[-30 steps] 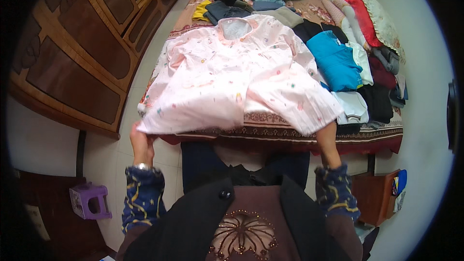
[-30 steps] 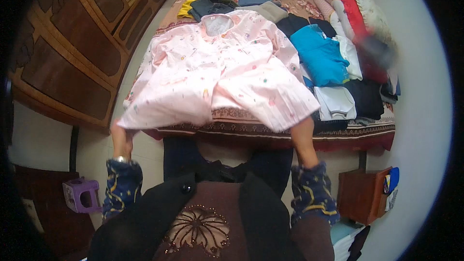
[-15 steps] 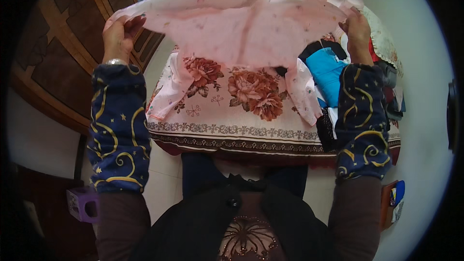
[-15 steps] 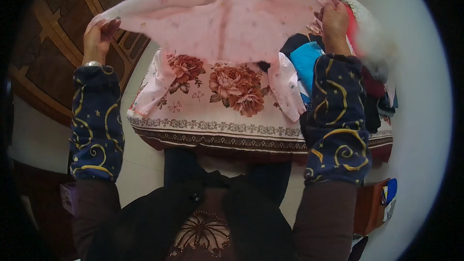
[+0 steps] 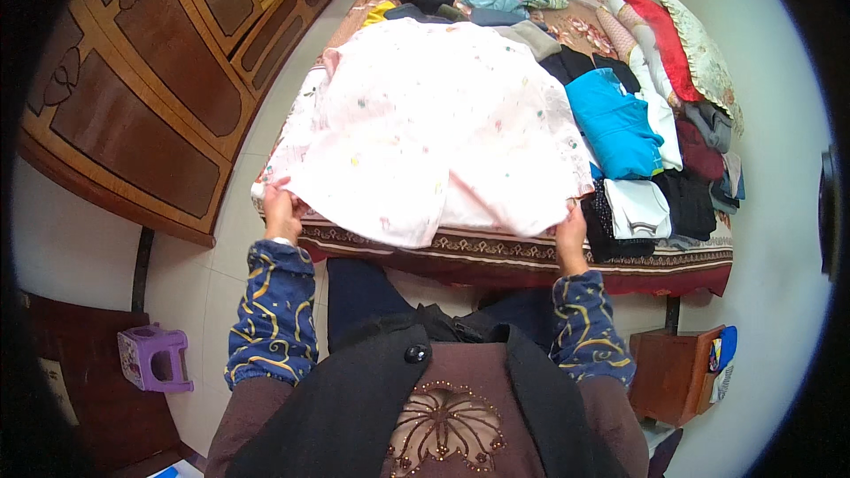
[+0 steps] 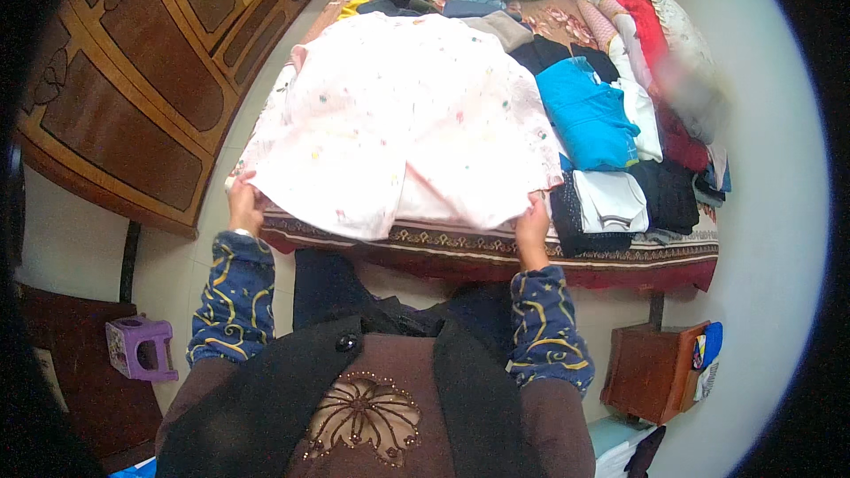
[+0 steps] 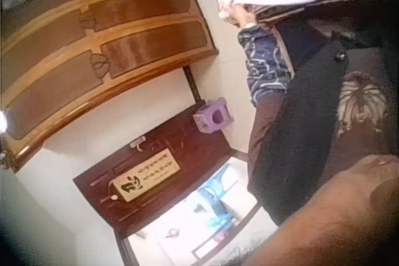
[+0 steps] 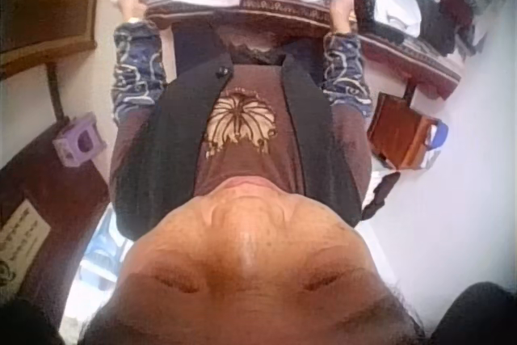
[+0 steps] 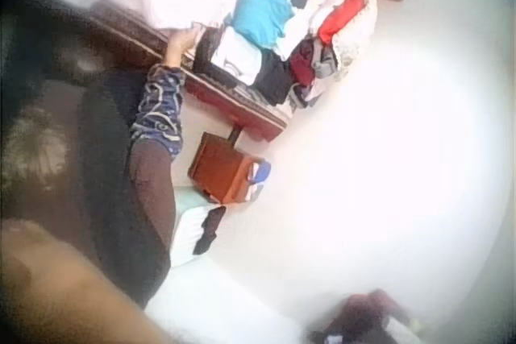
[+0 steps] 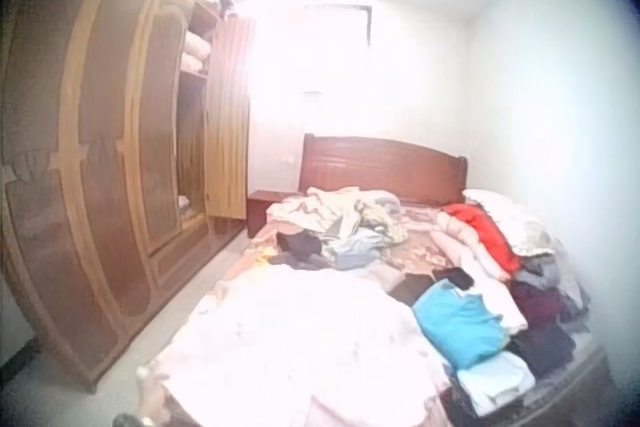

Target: The person folds a light pink floral shirt on a bed, smoothing and aligning the fabric before folding it into a compact rectangle. They then pick up a pair of dark blue shorts and begin folding them similarly.

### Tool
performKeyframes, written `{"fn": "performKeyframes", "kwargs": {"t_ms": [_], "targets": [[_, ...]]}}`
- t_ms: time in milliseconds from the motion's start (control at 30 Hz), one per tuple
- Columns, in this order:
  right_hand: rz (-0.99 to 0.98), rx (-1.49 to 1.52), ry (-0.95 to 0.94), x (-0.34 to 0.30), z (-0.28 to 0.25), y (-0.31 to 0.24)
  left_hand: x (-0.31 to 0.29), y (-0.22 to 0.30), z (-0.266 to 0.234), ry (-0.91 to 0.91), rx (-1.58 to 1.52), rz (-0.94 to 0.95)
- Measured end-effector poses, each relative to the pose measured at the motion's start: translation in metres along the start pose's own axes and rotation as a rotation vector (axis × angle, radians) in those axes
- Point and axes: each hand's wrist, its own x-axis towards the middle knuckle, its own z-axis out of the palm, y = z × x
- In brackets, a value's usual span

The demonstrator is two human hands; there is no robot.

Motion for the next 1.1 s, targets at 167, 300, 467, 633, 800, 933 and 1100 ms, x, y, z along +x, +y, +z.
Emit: {"fn": "performKeyframes", "kwargs": {"t_ms": [167,300,467,633,800,933,1100], "targets": [[-0.464,-0.573,0.083,-0.036,-0.009,0.051,0.006,-0.074,-0.035,0.061,-0.024,-0.028],[-0.221,-0.757,0.013,-0.065,-0.012,0.011,-0.022,-0.092,-0.051,0.13,0.959,0.68],[-0.757,-0.976,-0.062,-0.1,0.013,-0.031,-0.076,-0.094,-0.016,-0.154,1.455,1.207],[-0.815,-0.819,-0.278,-0.112,0.068,-0.06,-0.093,-0.118,0.015,-0.547,1.55,1.279],[-0.847,-0.992,-0.328,-0.079,0.085,-0.029,-0.101,-0.124,0.044,-0.744,1.648,1.372],[-0.78,-0.891,-0.404,-0.072,0.085,-0.058,-0.093,-0.131,0.046,-0.645,1.649,1.634],[-0.41,-0.508,-0.661,-0.054,0.078,-0.081,-0.094,-0.125,0.047,-0.793,1.574,1.497]]}}
